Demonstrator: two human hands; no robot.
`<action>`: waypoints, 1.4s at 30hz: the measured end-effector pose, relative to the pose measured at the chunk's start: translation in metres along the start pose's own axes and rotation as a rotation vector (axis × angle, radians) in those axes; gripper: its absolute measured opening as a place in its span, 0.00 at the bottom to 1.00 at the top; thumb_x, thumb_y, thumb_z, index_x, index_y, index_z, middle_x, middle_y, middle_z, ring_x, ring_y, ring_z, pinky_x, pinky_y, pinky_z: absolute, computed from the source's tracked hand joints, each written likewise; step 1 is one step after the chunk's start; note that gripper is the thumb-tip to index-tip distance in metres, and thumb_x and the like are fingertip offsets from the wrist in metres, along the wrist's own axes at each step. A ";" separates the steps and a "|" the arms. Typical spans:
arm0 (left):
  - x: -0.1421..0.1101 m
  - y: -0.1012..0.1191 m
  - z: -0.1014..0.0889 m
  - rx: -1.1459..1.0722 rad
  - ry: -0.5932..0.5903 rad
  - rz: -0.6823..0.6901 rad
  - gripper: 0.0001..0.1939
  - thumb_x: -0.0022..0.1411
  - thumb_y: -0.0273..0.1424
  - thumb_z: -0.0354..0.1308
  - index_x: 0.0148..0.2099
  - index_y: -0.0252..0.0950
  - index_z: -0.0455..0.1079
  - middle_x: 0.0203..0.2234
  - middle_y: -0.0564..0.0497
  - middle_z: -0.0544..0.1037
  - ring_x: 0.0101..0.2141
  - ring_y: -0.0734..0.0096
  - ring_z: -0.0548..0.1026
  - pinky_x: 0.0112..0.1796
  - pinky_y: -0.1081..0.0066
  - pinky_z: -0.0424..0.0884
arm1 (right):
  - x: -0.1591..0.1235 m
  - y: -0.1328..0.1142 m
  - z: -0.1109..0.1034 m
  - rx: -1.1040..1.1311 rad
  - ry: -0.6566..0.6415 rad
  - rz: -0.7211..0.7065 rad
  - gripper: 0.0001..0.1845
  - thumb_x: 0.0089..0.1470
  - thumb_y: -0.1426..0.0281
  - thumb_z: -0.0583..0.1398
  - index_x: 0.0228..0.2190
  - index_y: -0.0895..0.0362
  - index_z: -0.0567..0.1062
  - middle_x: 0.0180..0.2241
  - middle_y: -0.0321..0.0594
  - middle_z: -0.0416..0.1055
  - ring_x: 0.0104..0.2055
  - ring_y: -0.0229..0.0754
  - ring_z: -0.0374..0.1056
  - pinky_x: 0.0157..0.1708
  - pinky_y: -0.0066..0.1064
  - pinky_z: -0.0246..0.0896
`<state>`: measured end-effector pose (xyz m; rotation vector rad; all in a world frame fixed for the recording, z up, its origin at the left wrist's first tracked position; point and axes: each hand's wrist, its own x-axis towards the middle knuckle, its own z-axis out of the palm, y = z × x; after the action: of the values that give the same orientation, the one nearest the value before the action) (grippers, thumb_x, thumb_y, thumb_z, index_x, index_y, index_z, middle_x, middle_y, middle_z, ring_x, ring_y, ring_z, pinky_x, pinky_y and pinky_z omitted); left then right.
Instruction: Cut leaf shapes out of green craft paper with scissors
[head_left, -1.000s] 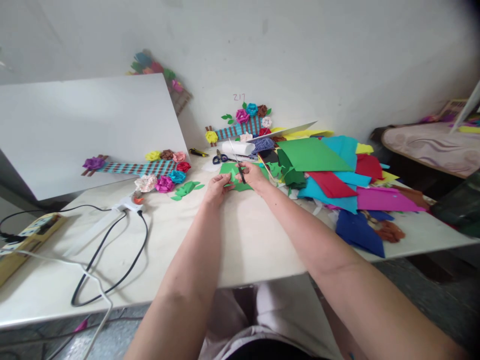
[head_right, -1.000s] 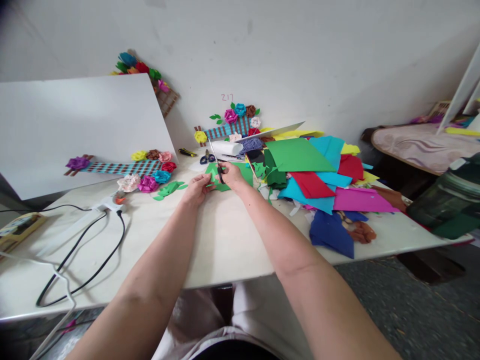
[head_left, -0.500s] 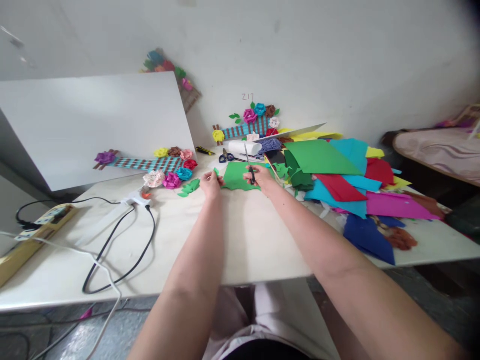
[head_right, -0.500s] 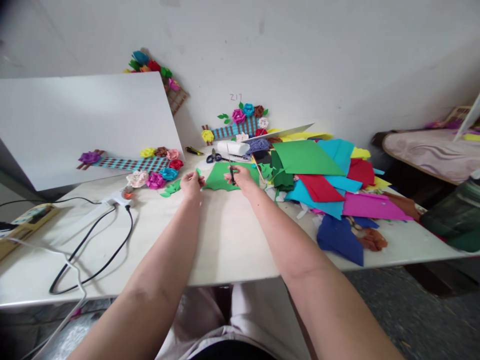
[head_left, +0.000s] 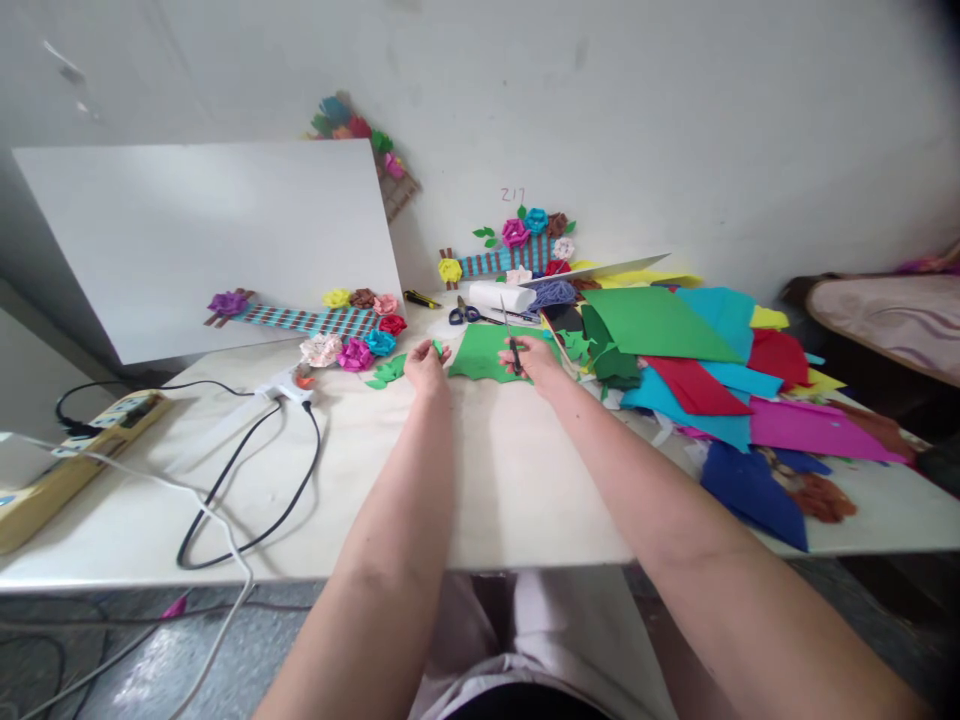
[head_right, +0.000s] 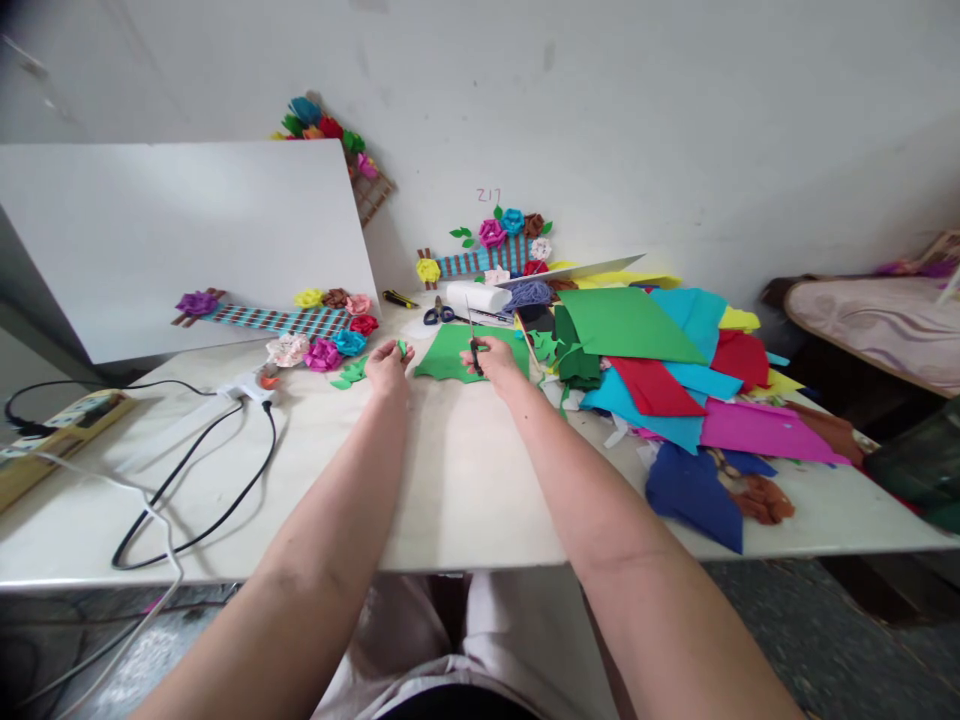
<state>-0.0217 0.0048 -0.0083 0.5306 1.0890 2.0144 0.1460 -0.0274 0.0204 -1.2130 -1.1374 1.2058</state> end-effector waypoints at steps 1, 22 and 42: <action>0.002 -0.001 0.000 0.009 -0.012 0.009 0.07 0.50 0.20 0.57 0.30 0.34 0.62 0.24 0.53 0.68 0.24 0.76 0.73 0.34 0.70 0.73 | 0.000 0.000 -0.001 -0.007 0.010 0.002 0.11 0.48 0.81 0.62 0.35 0.60 0.71 0.14 0.28 0.68 0.13 0.29 0.61 0.11 0.17 0.45; -0.008 0.028 -0.019 0.740 0.324 0.545 0.12 0.55 0.23 0.53 0.43 0.36 0.69 0.49 0.39 0.71 0.58 0.54 0.59 0.58 0.56 0.49 | -0.008 -0.006 0.001 -0.117 0.047 -0.035 0.09 0.48 0.82 0.63 0.33 0.61 0.71 0.14 0.29 0.66 0.12 0.30 0.62 0.11 0.18 0.55; -0.038 0.012 0.004 1.499 -0.297 0.313 0.23 0.48 0.36 0.65 0.47 0.35 0.69 0.47 0.34 0.74 0.52 0.45 0.67 0.49 0.55 0.61 | 0.013 0.010 -0.022 -1.141 0.237 -0.230 0.20 0.51 0.63 0.59 0.46 0.53 0.76 0.40 0.44 0.77 0.44 0.51 0.71 0.38 0.35 0.63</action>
<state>-0.0007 -0.0269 0.0040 1.7206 2.2672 0.8971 0.1681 -0.0152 0.0096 -1.8962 -1.7832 0.1328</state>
